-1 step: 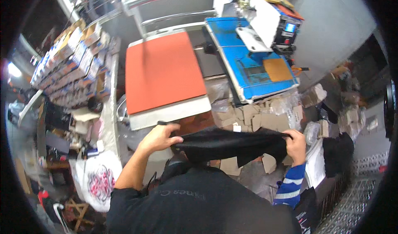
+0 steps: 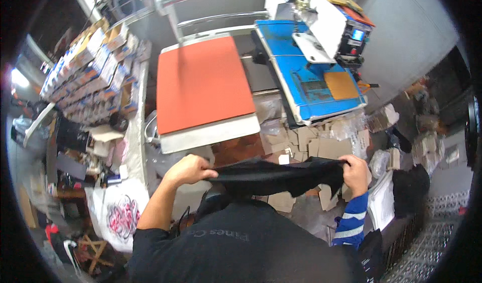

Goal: The person places black t-shirts onto a heat press machine, aligns a printed design sheet on the fabric, and operates the press. They repeat this process for multiple shirts, handling the garments and design sheets by hand.

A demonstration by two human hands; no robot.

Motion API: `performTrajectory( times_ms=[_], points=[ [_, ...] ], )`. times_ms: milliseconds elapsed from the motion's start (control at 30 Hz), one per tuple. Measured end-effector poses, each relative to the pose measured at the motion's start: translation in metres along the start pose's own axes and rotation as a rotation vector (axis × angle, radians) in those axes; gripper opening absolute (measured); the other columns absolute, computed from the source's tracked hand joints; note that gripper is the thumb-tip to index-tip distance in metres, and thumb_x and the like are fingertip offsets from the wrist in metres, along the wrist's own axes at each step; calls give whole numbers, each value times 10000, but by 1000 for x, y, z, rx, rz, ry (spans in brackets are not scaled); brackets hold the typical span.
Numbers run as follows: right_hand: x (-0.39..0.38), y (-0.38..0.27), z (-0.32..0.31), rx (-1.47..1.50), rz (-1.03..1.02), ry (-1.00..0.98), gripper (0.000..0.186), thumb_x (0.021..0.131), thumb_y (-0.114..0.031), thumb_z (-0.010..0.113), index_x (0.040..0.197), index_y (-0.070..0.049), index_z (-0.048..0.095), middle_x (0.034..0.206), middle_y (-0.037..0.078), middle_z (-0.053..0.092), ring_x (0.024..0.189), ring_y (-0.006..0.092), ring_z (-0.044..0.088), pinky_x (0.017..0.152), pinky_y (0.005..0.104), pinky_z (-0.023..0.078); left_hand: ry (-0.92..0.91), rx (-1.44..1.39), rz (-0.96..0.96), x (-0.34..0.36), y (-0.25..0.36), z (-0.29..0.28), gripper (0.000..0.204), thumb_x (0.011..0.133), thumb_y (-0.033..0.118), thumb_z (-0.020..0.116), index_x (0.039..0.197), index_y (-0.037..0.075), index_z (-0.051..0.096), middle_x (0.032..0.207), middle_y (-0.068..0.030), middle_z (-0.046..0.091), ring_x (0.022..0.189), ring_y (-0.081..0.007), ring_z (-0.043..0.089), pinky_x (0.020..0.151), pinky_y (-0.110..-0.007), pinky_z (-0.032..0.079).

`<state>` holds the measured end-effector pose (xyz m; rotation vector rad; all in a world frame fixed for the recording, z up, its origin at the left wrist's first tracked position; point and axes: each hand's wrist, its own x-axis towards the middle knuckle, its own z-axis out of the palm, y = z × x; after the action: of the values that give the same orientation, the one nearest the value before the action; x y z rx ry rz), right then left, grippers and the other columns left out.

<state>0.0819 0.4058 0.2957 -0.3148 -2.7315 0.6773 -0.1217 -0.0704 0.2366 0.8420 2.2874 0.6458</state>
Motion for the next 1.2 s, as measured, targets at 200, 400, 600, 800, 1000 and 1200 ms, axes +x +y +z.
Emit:
performTrajectory(
  times_ms=[200, 400, 600, 800, 1000, 1200],
  points=[
    [54, -32, 89, 74, -128, 48, 179, 761, 49, 598, 904, 13, 701, 848, 193, 688, 812, 383, 681, 743, 409, 537, 716, -310, -48, -84, -18, -10, 137, 800, 14, 759, 931, -2, 721, 797, -135, 665, 727, -277, 650, 679, -367, 516],
    [96, -84, 132, 195, -126, 89, 73, 709, 61, 621, 775, 31, 619, 758, 202, 635, 722, 340, 661, 659, 376, 498, 1033, -175, 89, -120, -42, -24, 198, 742, -97, 719, 918, -6, 723, 836, -113, 704, 793, -234, 690, 712, -297, 524],
    [119, -119, 148, 186, -88, 57, 101, 728, 43, 652, 822, 22, 684, 764, 170, 678, 726, 288, 685, 668, 357, 521, 1193, -327, -75, -146, -71, -39, 179, 669, -147, 741, 738, -21, 634, 747, -81, 647, 709, -195, 636, 678, -313, 518],
    [118, -130, 164, 81, -36, -75, 222, 774, 21, 629, 946, -13, 765, 846, 171, 726, 795, 275, 718, 738, 353, 548, 1038, -210, -77, -161, -72, -58, 168, 688, -94, 745, 834, -16, 715, 787, -120, 674, 740, -231, 664, 695, -330, 513],
    [118, -126, 187, 112, 50, -91, 196, 781, 8, 617, 915, -2, 759, 889, 208, 725, 850, 345, 708, 778, 387, 550, 1025, -190, -158, -152, -89, -59, 168, 702, -65, 731, 862, -14, 742, 871, -147, 713, 836, -293, 700, 784, -353, 538],
    [108, -99, 211, 112, 149, -170, 179, 773, -16, 663, 921, -30, 763, 1017, 172, 736, 1013, 327, 698, 926, 385, 527, 894, -615, -67, -134, -146, -28, 133, 752, -97, 713, 857, -15, 719, 997, -129, 746, 980, -246, 702, 894, -367, 538]
  ],
)
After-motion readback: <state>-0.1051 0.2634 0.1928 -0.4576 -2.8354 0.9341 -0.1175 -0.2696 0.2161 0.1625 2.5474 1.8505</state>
